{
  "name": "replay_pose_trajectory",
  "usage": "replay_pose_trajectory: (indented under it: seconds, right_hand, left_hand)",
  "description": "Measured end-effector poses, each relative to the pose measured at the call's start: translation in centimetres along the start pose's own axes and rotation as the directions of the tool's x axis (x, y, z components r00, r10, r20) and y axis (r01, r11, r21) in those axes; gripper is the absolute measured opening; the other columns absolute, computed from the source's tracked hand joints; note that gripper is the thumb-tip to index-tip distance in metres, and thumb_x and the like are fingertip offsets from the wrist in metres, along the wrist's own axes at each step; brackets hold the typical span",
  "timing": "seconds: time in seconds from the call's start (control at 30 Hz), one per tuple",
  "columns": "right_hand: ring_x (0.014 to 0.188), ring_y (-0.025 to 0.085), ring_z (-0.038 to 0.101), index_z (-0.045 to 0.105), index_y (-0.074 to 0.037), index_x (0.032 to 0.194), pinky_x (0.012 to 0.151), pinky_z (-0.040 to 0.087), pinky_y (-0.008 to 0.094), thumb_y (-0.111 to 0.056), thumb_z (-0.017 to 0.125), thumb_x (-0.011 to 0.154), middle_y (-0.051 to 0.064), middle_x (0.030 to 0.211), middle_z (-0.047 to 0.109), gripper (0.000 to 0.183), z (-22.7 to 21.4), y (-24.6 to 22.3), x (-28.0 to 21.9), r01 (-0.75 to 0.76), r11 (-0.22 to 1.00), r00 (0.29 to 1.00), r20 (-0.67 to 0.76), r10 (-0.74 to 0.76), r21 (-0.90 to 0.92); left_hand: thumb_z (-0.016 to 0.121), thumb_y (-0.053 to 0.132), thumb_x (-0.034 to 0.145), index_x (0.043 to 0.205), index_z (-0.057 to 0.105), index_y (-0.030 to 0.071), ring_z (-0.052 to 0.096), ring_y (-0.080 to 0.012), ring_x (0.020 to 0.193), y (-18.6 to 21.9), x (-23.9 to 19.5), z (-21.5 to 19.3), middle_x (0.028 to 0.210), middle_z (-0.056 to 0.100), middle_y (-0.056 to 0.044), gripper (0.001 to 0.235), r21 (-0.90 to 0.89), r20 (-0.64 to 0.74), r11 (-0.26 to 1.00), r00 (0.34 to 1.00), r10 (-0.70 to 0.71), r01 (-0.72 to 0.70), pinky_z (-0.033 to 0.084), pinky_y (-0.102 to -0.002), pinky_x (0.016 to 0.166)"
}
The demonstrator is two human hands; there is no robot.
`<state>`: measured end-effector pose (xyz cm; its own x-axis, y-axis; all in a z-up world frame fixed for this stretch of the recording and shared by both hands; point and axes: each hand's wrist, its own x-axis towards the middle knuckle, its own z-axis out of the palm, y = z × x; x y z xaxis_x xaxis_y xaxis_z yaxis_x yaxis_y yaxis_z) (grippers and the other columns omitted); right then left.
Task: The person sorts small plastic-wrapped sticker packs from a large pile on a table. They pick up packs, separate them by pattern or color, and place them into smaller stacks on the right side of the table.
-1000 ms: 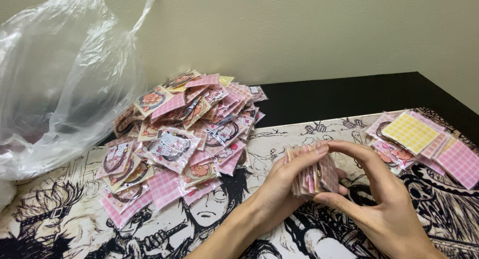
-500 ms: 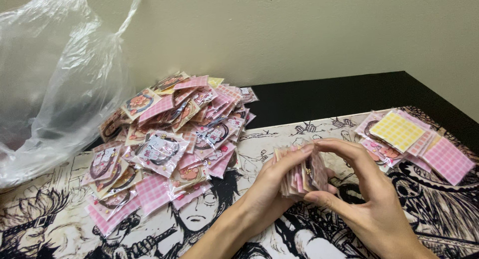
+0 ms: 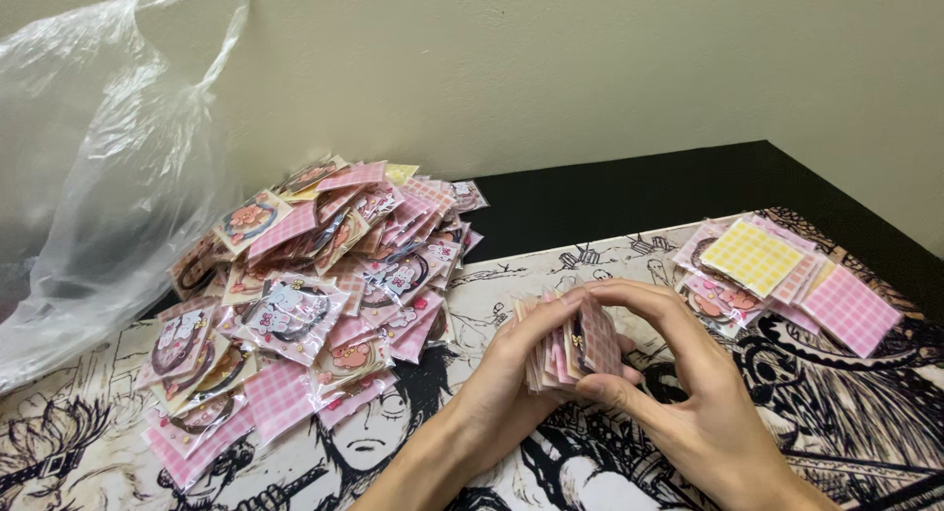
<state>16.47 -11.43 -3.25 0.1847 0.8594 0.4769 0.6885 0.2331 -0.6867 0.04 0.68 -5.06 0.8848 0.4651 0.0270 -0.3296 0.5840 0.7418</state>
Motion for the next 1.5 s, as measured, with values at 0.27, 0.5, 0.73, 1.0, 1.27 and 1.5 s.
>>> replay_pose_trajectory:
  seconds: [0.27, 0.5, 0.73, 1.0, 1.27, 1.5]
  right_hand:
    - [0.144, 0.025, 0.069, 0.068, -0.008, 0.148, 0.122, 0.052, 0.047, -0.026, 0.093, 0.083, 0.009, 0.148, 0.075, 0.072, 0.0, -0.1, 0.1, -0.025, 1.000, 1.000, -0.010, 0.025, -0.019]
    - [0.145, 0.025, 0.068, 0.067, -0.009, 0.148, 0.123, 0.052, 0.046, -0.025, 0.093, 0.083, 0.007, 0.147, 0.073, 0.072, -0.2, -0.3, 0.2, -0.002, 0.998, 1.000, -0.017, 0.001, -0.066]
    - [0.150, 0.028, 0.066, 0.061, -0.008, 0.153, 0.130, 0.050, 0.049, -0.019, 0.087, 0.092, 0.014, 0.157, 0.066, 0.067, -4.4, 1.5, 2.1, 0.187, 0.965, 0.947, -0.226, -0.227, -0.187]
    - [0.133, 0.032, 0.072, 0.067, -0.015, 0.152, 0.084, 0.070, 0.058, -0.033, 0.081, 0.102, 0.014, 0.157, 0.059, 0.055, -11.2, 8.1, 3.9, -0.345, 0.932, 0.897, -0.331, 0.294, -0.109]
    - [0.150, 0.042, 0.057, 0.086, -0.014, 0.127, 0.124, 0.048, 0.064, -0.040, 0.077, 0.104, 0.018, 0.160, 0.064, 0.036, -11.2, 8.5, 3.6, -0.143, 0.722, 0.977, -0.213, -0.006, -0.677]
    - [0.152, 0.032, 0.063, 0.070, -0.014, 0.139, 0.121, 0.056, 0.051, -0.036, 0.085, 0.088, 0.011, 0.165, 0.066, 0.057, -5.0, 2.3, 1.3, 0.085, 0.953, 0.996, -0.012, -0.093, -0.292]
  left_hand:
    - [0.063, 0.048, 0.114, 0.148, 0.062, -0.002, 0.082, -0.0312, 0.109, 0.0, 0.0, 0.1, 0.124, 0.080, -0.021, 0.060, -0.003, -0.010, 1.000, 1.000, -0.009, 0.009, 0.069, -0.046, 0.101]
    - [0.061, 0.048, 0.115, 0.147, 0.064, -0.003, 0.082, -0.0304, 0.109, -0.1, 0.0, -0.1, 0.121, 0.081, -0.022, 0.061, 0.020, -0.009, 1.000, 1.000, -0.001, 0.001, 0.070, -0.043, 0.100]
    - [0.057, 0.044, 0.114, 0.155, 0.057, 0.006, 0.083, -0.0298, 0.105, -0.2, 0.2, -0.2, 0.117, 0.077, -0.018, 0.056, -0.012, -0.022, 0.999, 0.999, -0.031, 0.030, 0.072, -0.049, 0.091]
    - [0.057, 0.044, 0.110, 0.153, 0.057, 0.008, 0.084, -0.0317, 0.101, 0.2, 0.6, 0.8, 0.115, 0.080, -0.021, 0.056, 0.027, -0.102, 0.997, 0.993, -0.065, 0.068, 0.072, -0.054, 0.088]
    - [0.059, 0.044, 0.112, 0.146, 0.059, 0.008, 0.083, -0.0300, 0.103, 0.2, 0.2, 0.8, 0.116, 0.080, -0.019, 0.050, 0.021, -0.064, 0.999, 0.997, -0.043, 0.045, 0.071, -0.053, 0.092]
    - [0.069, 0.036, 0.123, 0.131, 0.063, -0.001, 0.082, -0.0305, 0.102, -0.7, 0.4, -0.3, 0.114, 0.079, -0.019, 0.039, 0.002, 0.068, 0.999, 0.997, 0.040, -0.040, 0.069, -0.050, 0.094]
